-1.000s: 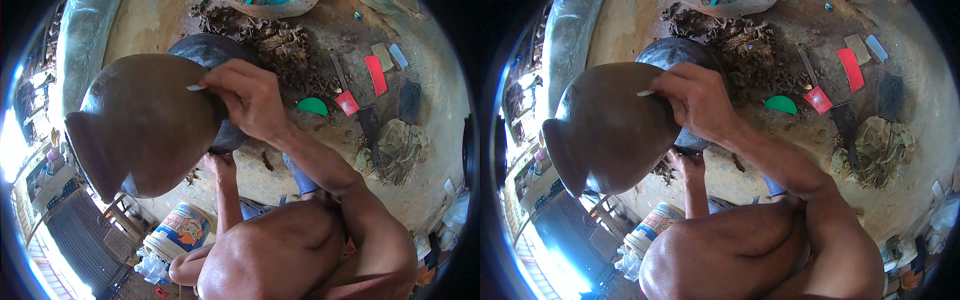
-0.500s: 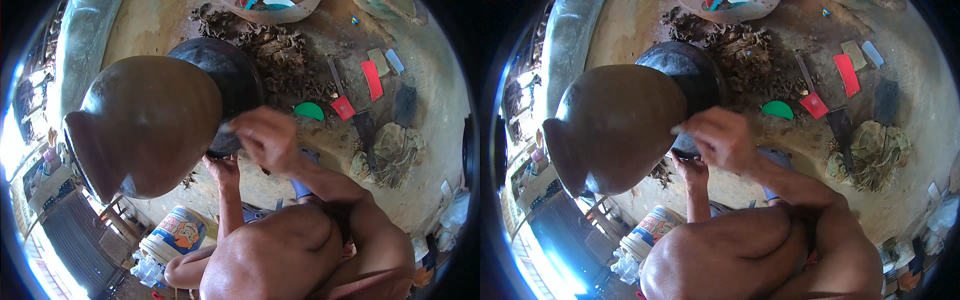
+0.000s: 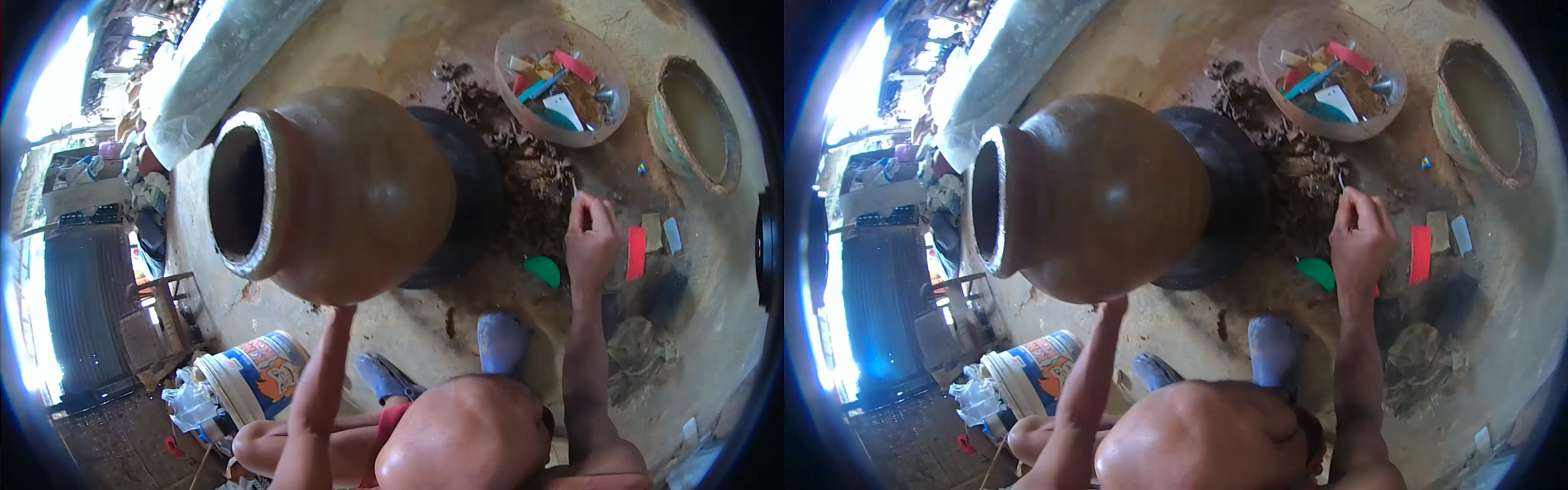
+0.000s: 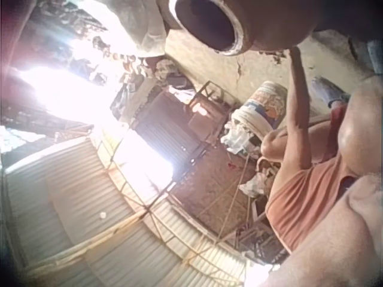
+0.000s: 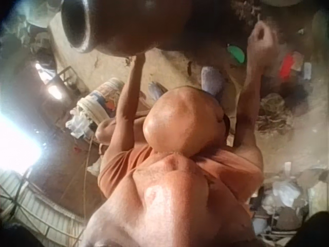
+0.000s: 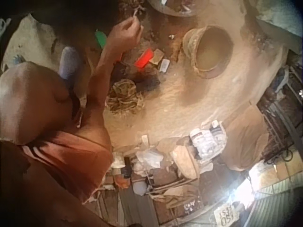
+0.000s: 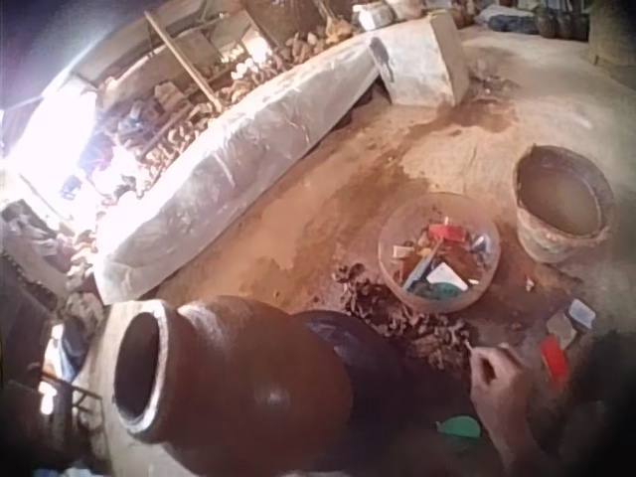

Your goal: The person refines a large clay pot by scraping the outer surface with a metal scraper and a sponge, and using a plastic rib and a small white tool to smooth the rim and sides.

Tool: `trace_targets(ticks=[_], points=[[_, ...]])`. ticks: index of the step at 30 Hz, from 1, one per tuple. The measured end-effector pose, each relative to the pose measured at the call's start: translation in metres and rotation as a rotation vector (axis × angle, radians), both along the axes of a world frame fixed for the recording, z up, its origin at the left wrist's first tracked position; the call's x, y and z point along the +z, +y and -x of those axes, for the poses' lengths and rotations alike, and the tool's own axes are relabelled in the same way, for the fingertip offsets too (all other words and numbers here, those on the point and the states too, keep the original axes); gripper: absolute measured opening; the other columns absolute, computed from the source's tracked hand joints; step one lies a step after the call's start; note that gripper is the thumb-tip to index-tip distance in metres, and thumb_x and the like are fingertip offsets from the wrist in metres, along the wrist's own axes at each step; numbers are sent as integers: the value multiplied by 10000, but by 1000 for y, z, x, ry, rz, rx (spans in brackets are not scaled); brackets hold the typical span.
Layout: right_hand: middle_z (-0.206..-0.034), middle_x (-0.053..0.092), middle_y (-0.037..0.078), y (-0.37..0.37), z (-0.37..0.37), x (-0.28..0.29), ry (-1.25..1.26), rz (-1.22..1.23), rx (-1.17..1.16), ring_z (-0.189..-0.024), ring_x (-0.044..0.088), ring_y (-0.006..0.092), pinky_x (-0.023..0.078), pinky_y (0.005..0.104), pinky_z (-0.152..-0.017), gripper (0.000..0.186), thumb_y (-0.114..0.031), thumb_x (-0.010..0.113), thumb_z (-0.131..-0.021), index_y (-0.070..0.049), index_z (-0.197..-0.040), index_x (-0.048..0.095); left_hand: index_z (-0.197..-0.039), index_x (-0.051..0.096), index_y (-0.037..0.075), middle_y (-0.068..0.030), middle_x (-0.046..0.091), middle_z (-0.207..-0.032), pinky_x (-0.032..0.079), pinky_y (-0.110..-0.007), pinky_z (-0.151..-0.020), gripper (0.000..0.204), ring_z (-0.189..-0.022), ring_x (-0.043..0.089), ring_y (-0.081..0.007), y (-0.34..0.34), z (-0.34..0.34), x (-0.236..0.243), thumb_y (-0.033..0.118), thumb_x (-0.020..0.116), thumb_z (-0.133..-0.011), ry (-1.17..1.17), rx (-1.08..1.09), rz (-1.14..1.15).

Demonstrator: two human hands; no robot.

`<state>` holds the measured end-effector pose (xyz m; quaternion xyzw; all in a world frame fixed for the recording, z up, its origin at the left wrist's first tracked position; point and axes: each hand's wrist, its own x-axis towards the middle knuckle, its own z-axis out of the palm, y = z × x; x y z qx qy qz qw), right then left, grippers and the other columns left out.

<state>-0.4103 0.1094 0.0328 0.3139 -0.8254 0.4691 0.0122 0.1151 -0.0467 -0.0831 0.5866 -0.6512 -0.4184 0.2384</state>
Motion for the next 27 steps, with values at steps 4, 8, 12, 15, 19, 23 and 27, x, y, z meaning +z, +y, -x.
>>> trace_targets(ticks=[4, 8, 12, 15, 19, 23, 27], points=[[-873, 708, 143, 9, 12, 6, -27, 1, 73, -752, 713, 279, 540, 362, -652, 118, 0, 711, -900, -11, -1012, 747, -1416, 530, 114, -86, 562, -1392, 461, -468, -1041, 535, -1268, 547, -234, -25, -52, 33, 468, 589, -1020, -34, -66, -275], [-908, 758, 108, 53, 75, -14, -207, -14, -48, -793, 709, 145, 554, 296, -727, 173, -5, 694, -931, 16, -1094, 747, -1361, 579, 102, -79, 603, -1323, 492, -424, -983, 518, -1198, 585, -210, -47, -68, 48, 484, 602, -1012, -51, -182, -454], [-893, 757, 147, 100, 102, -12, -228, -222, -88, -759, 733, 189, 564, 332, -711, 189, -28, 668, -924, -17, -1090, 759, -1305, 628, 90, -73, 645, -1254, 522, -380, -925, 508, -1128, 622, -187, -60, -91, 60, 499, 616, -1004, -126, -309, -542], [-868, 760, 181, 106, 96, -16, -307, -392, -7, -761, 757, 260, 572, 369, -697, 214, -22, 641, -902, -23, -1079, 761, -1243, 665, 81, -63, 672, -1182, 535, -347, -860, 485, -1045, 646, -168, -59, -122, 82, 497, 630, -998, -257, -399, -541], [-902, 748, 218, 131, 84, -31, -205, -554, 24, -803, 747, 359, 580, 425, -735, 246, 23, 619, -840, -18, -1039, 757, -1256, 660, 56, -64, 696, -1050, 512, -317, -692, 459, -873, 666, -149, -27, -38, 126, 426, 683, -985, -484, -499, -589], [-1008, 739, 207, 125, 61, -43, 51, -571, 56, -901, 727, 378, 576, 462, -805, 263, 11, 638, -829, -44, -1058, 755, -1465, 512, 69, -101, 708, -1001, 516, -327, -692, 620, -873, 676, -169, -21, -39, 199, 450, 655, -998, -583, -539, -523], [-1088, 706, 176, 114, 20, -19, 162, -412, 76, -1002, 696, 356, 569, 462, -833, 290, -28, 675, -834, -67, -1115, 739, -1455, 517, 67, -102, 703, -1097, 520, -319, -737, 631, -907, 666, -157, -20, -9, 240, 481, 653, -999, -652, -539, -541]])
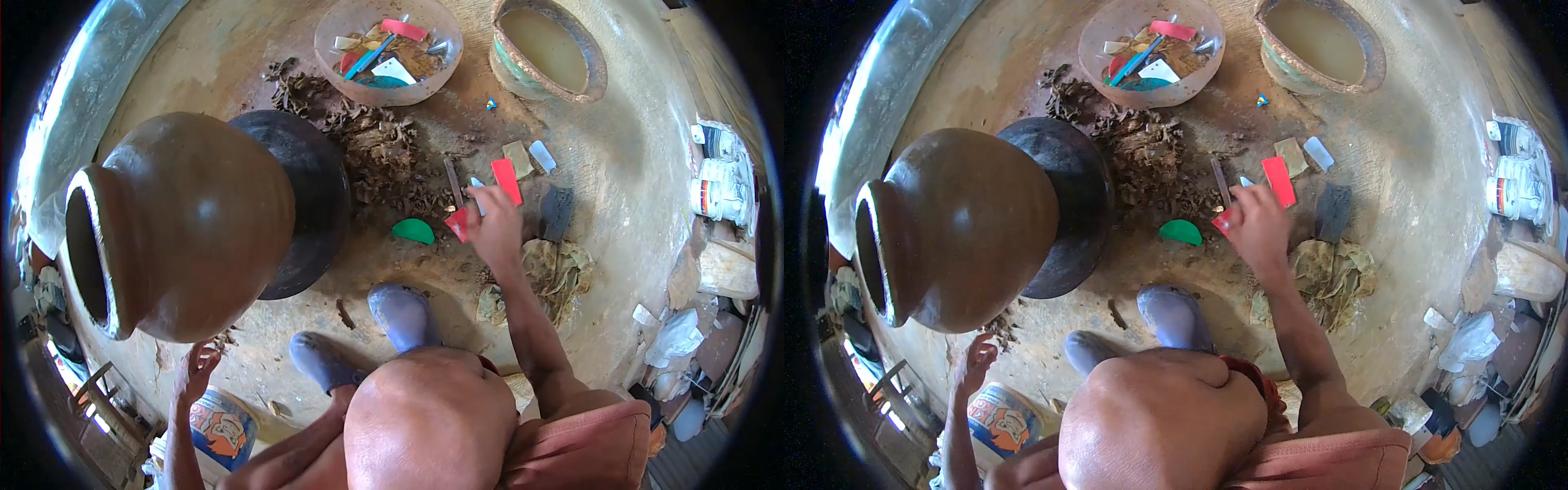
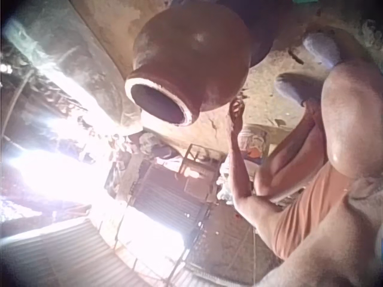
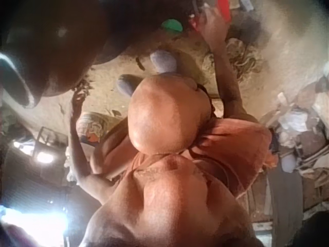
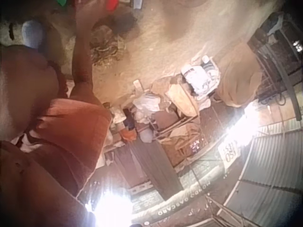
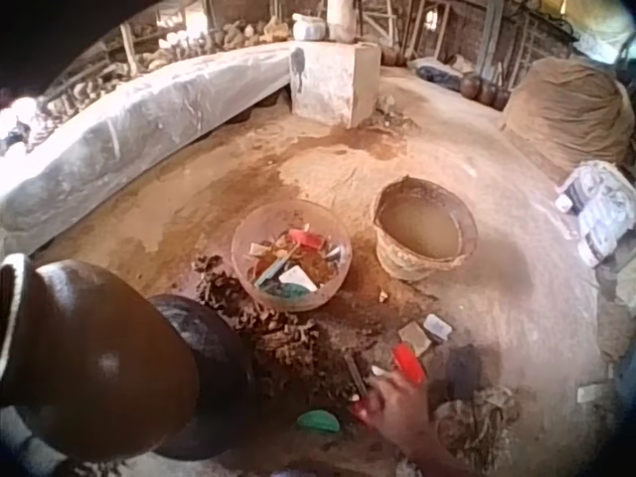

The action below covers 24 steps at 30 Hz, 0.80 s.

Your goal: The person refines a large clay pot by scraping the outer surface with a metal scraper and a sponge, and using a plastic rib and a small white tool to smooth the rim and sides.

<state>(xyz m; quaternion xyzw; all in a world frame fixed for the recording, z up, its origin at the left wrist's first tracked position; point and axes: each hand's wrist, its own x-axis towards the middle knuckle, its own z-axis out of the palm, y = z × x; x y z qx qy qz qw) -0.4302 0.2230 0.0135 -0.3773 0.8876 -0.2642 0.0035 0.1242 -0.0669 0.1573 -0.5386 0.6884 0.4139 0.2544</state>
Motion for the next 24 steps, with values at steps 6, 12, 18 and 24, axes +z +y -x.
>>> trace_targets(ticks=[6, 12, 18, 24], points=[[-1030, 648, 141, -32, -74, -17, -207, -61, 299, -988, 656, 345, 561, 459, -811, 372, -85, 753, -795, -91, -1162, 696, -1382, 571, 51, -115, 693, -1203, 543, -381, -854, 466, -975, 668, -205, -7, -19, -32, 338, 656, -1025, 228, 323, 32], [-956, 653, 153, -24, -61, -10, -225, -201, 353, -938, 661, 375, 549, 478, -763, 252, -90, 755, -796, -67, -1047, 740, -1379, 536, 71, -77, 692, -1155, 545, -343, -787, 444, -988, 658, -162, 13, 62, -69, 368, 618, -1059, 454, 541, 91], [-945, 696, 157, -99, -49, 118, -146, 247, 471, -862, 701, 338, 555, 387, -746, 218, 31, 737, -820, -31, -1029, 757, -1621, 267, 169, -123, 607, -1324, 560, -395, -812, 790, -1008, 658, -232, 4, 47, -110, 551, 608, -1019, 601, 875, 1], [-953, 677, 75, -205, -78, 323, 579, 476, 906, -851, 657, 263, 534, 376, -713, 355, 80, 724, -786, -60, -1109, 780, -1562, 423, 120, -95, 615, -1362, 487, -459, -993, 735, -1135, 642, -282, -61, 102, -138, 612, 527, -1024, 798, 935, -40]])
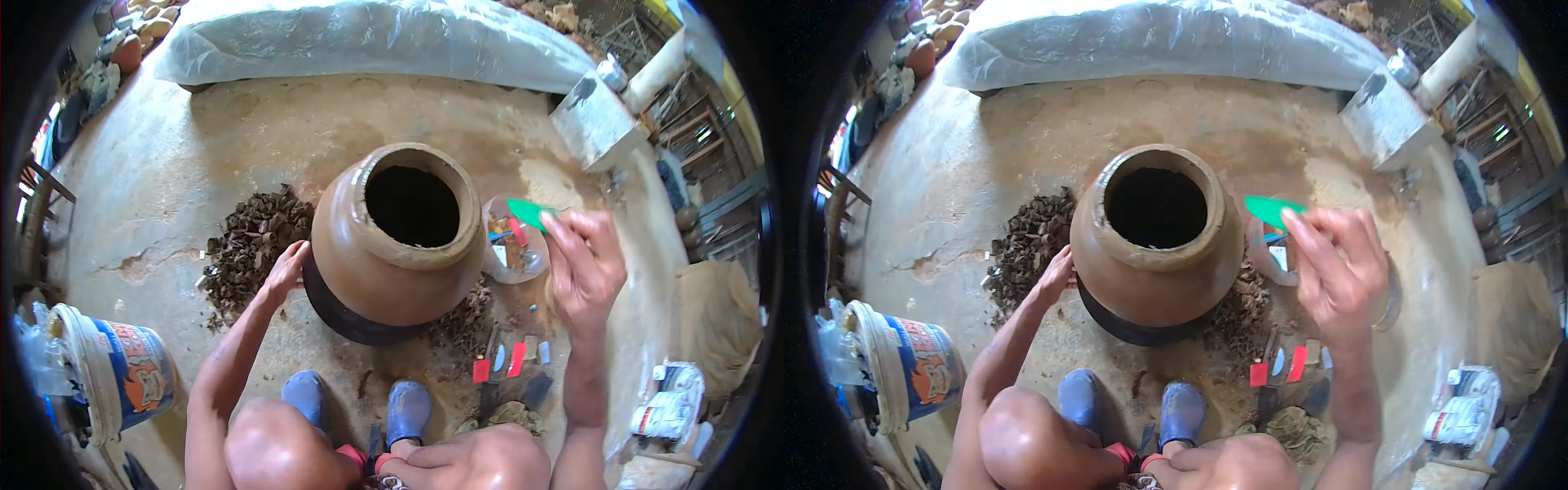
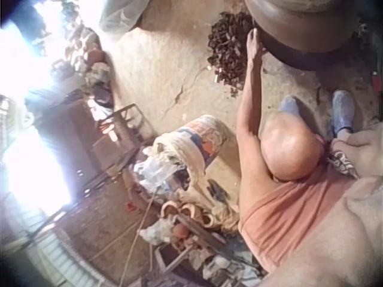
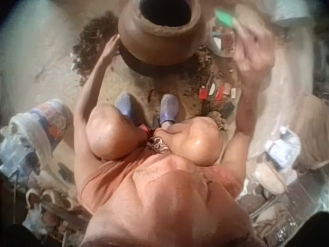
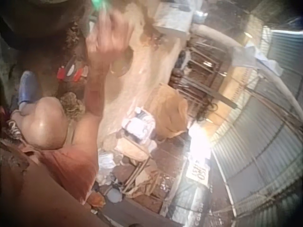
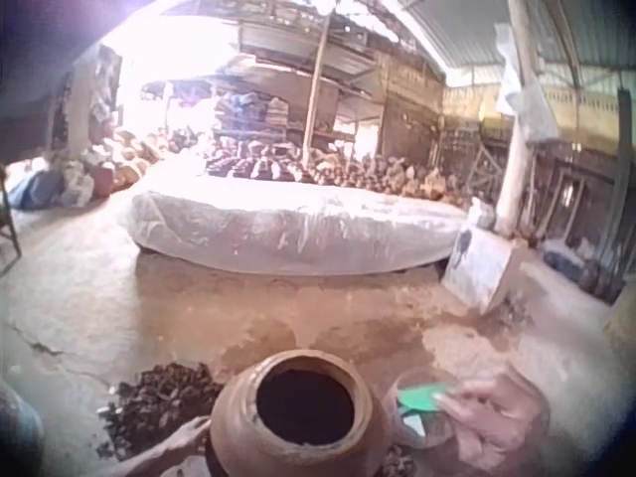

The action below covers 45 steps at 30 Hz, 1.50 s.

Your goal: The person refines a large clay pot by scraping the outer surface with a metal scraper and a sponge, and using a plastic rib and a small white tool to smooth the rim and sides.

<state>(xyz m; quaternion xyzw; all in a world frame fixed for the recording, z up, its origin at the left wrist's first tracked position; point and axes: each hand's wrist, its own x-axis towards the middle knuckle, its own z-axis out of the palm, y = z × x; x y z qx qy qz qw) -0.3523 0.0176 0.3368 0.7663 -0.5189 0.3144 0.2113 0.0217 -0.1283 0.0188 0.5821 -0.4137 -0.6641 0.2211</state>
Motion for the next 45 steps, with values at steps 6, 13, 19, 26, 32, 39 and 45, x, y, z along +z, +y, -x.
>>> trace_targets(ticks=[6, 13, 19, 26, 32, 39, 45], points=[[-1025, 672, 21, -99, -63, 60, 705, -23, 366, -957, 644, 217, 529, 360, -735, 281, -97, 752, -740, -77, -1018, 780, -1351, 642, -2, -197, 714, -1263, 486, -387, -1009, 684, -1201, 661, -287, -60, 24, -38, 586, 506, -1030, -165, -104, 380], [-1073, 661, -13, -119, -69, 46, 1103, -234, 395, -1091, 630, 198, 495, 346, -856, 199, -178, 716, -814, -75, -969, 788, -1311, 662, -39, -243, 719, -1223, 481, -412, -1017, 755, -1193, 672, -322, -63, 29, -40, 636, 553, -990, -144, -85, 306], [-947, 650, -11, -118, -89, 52, 1143, -429, 329, -1037, 611, 172, 482, 350, -883, 101, -191, 715, -747, -105, -725, 763, -1073, 672, -63, -269, 685, -961, 491, -445, -867, 681, -940, 665, -323, 9, 21, -49, 600, 521, -1031, -211, 211, 385], [-935, 628, 3, -116, -109, 59, 1212, -742, 197, -1020, 607, 179, 462, 355, -895, 131, -195, 684, -765, -129, -844, 766, -1430, 381, 48, -147, 669, -1007, 576, -312, -568, 649, -730, 701, -205, 189, 34, -11, 438, 682, -1007, 448, 39, -522], [-854, 650, 12, -117, -109, 58, 1203, -781, 180, -955, 644, 197, 486, 355, -857, 64, -169, 704, -741, -129, -772, 745, -1612, 285, 31, -228, 566, -1436, 532, -406, -899, 949, -1205, 632, -295, 54, 11, -3, 611, 654, -957, 121, 296, 27], [-844, 685, 50, -125, -117, 54, 1170, -847, 86, -933, 679, 239, 533, 382, -857, 78, -154, 705, -734, -104, -774, 749, -1277, 544, -13, -123, 678, -917, 552, -367, -720, 607, -832, 680, -235, 96, 43, -36, 538, 598, -1027, -38, 373, 145], [-852, 698, 107, -126, -122, 49, 1146, -908, 39, -919, 710, 309, 589, 442, -793, 96, -120, 698, -708, -55, -763, 742, -1423, 398, 0, -103, 638, -887, 515, -285, -504, 808, -660, 634, -155, 164, 31, -17, 542, 741, -932, 317, 100, -163]])
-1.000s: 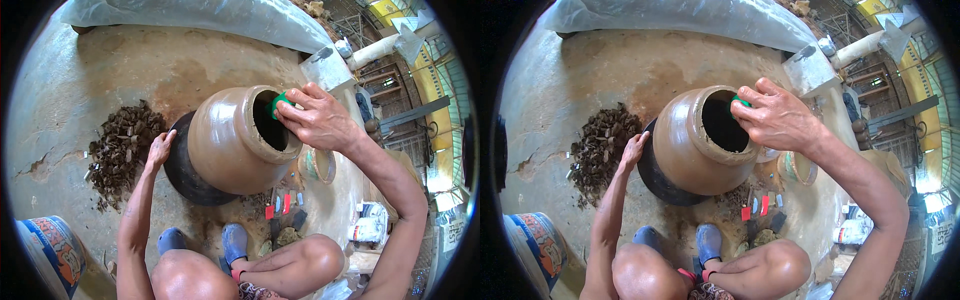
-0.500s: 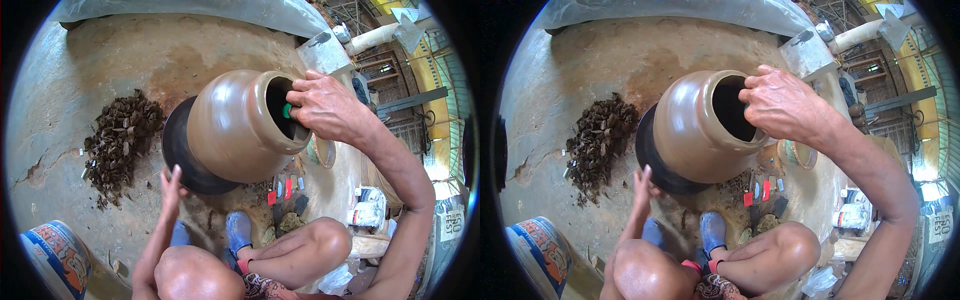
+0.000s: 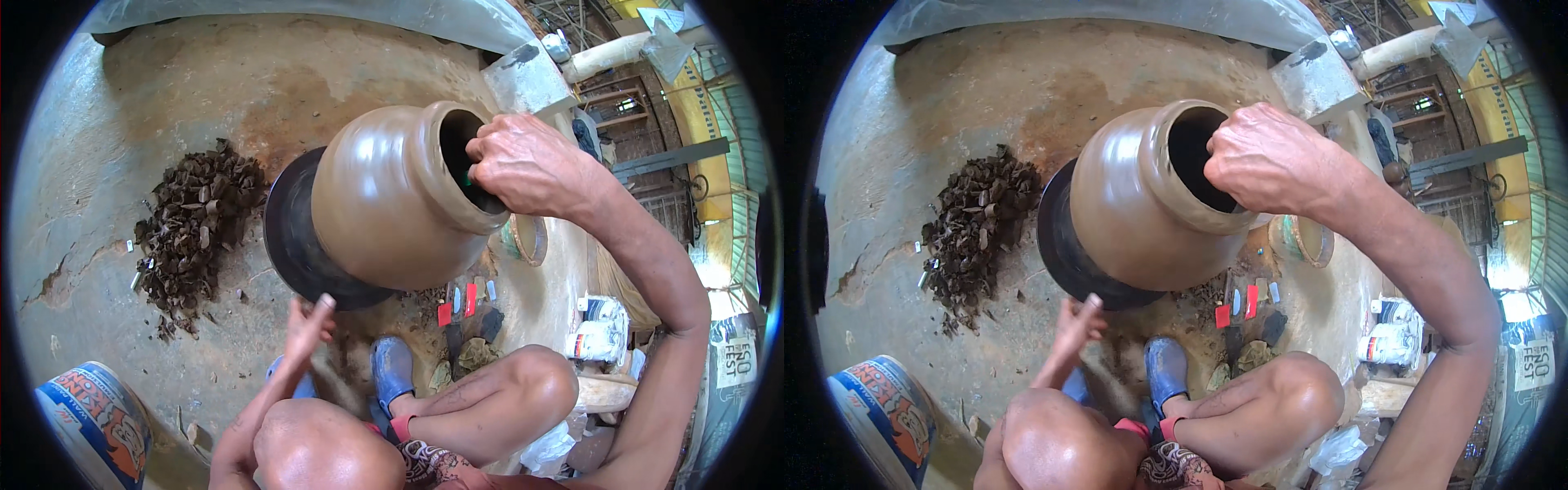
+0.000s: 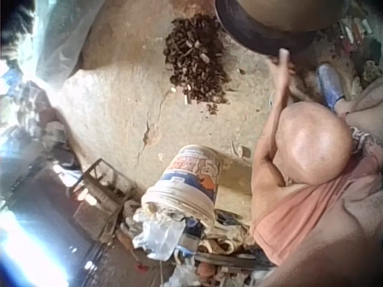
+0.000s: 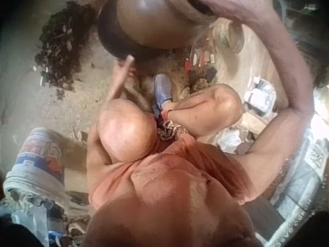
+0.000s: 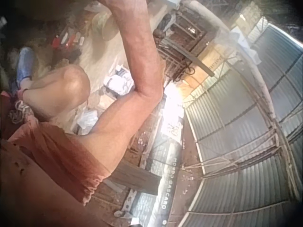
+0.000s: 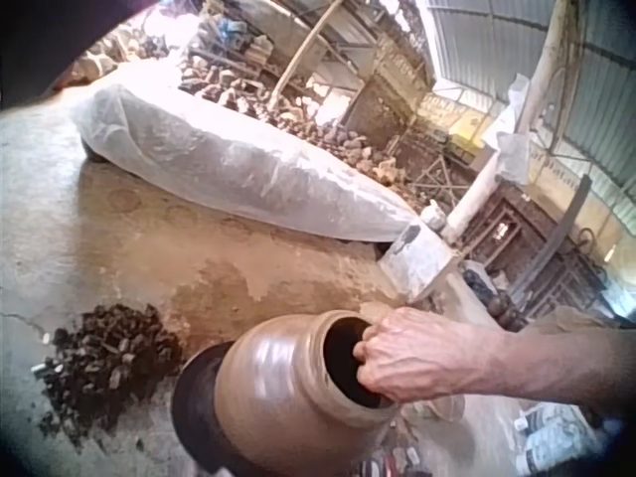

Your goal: The person refines a large clay pot by scraping the outer surface with a metal scraper and a sponge, and using a plastic rib and a small white tool to smooth the rim and sides.

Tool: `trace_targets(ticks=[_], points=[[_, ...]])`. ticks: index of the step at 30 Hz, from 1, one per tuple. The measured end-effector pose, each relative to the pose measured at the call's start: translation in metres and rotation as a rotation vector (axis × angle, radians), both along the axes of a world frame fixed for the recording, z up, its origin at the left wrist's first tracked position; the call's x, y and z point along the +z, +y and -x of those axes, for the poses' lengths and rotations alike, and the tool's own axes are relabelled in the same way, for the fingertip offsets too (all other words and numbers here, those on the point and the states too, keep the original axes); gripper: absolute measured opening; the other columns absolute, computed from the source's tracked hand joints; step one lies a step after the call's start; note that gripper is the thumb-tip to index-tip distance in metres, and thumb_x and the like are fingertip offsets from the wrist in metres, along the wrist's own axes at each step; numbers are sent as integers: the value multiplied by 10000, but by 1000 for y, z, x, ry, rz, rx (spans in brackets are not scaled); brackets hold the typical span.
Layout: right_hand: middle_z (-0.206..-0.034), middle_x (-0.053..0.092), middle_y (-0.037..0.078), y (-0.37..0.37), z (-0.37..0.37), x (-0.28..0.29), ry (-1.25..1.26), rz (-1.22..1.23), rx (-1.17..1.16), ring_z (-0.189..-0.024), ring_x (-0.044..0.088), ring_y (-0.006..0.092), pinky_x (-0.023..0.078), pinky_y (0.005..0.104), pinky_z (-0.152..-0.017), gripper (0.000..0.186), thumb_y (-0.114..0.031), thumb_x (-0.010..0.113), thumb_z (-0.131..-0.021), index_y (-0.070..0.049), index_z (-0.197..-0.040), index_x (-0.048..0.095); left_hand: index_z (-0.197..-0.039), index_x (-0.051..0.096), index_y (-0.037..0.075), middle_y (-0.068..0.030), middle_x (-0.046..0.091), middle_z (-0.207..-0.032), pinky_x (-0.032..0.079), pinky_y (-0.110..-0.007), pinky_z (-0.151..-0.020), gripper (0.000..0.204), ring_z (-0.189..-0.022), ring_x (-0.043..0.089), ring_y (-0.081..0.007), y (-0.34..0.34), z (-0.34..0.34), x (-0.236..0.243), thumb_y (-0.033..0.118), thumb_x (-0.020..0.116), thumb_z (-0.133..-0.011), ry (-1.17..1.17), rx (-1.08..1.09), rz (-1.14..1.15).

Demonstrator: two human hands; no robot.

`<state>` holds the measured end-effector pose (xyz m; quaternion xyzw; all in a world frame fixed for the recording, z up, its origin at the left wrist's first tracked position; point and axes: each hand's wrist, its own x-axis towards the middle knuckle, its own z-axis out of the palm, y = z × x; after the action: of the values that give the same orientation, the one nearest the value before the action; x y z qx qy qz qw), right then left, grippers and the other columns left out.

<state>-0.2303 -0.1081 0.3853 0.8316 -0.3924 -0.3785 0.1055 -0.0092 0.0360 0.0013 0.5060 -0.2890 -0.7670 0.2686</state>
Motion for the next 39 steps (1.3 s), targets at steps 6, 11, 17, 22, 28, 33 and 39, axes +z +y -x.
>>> trace_targets(ticks=[6, 11, 17, 22, 28, 33, 39], points=[[-841, 708, 142, -1, -6, 3, -24, -12, -37, -850, 720, 350, 596, 457, -750, 91, -105, 696, -675, -38, -728, 728, -1513, 434, 4, -162, 673, -1260, 508, -410, -904, 819, -1063, 631, -260, -147, -34, -15, 596, 632, -982, -107, 205, 282], [-817, 714, 161, -3, -6, 4, -5, -55, -112, -807, 724, 377, 594, 468, -727, 93, -94, 692, -663, -19, -711, 716, -1359, 481, -3, -175, 684, -1076, 553, -337, -644, 695, -807, 679, -204, -11, 9, -5, 561, 650, -990, -93, 87, 30], [-770, 706, 215, -5, -11, 3, -6, -69, -125, -767, 716, 404, 588, 476, -696, 87, -63, 688, -642, 10, -688, 698, -1535, 370, 27, -130, 620, -1089, 500, -273, -569, 850, -704, 616, -134, -72, -17, 15, 589, 663, -969, -98, 197, 93], [-713, 685, 234, -10, -12, 1, -39, -99, -131, -726, 705, 411, 579, 470, -665, 75, -57, 676, -638, 14, -660, 690, -1002, 555, -31, -128, 625, -831, 470, -366, -741, 547, -783, 547, -201, -82, 2, -16, 508, 511, -1084, -528, 270, 355], [-687, 679, 226, -10, -11, 3, -81, -137, -139, -692, 690, 412, 562, 469, -635, 74, -53, 679, -619, 17, -643, 680, -1411, 430, 5, -142, 698, -907, 518, -305, -538, 725, -607, 644, -178, -11, -7, 8, 566, 636, -998, -44, -83, -106], [-683, 678, 234, -9, -18, 4, -109, -152, -148, -690, 692, 404, 569, 465, -652, 87, -55, 686, -616, 26, -647, 676, -1338, 555, -6, -136, 716, -1003, 528, -369, -773, 695, -856, 636, -189, -130, -29, 12, 620, 509, -1042, -42, 191, 161], [-698, 682, 235, -10, -14, 1, -124, -165, -179, -710, 699, 408, 573, 464, -675, 93, -64, 690, -638, 21, -676, 690, -1268, 495, 1, -132, 653, -879, 508, -305, -508, 620, -628, 639, -155, -7, -4, 3, 556, 611, -1018, 37, -115, -64]])
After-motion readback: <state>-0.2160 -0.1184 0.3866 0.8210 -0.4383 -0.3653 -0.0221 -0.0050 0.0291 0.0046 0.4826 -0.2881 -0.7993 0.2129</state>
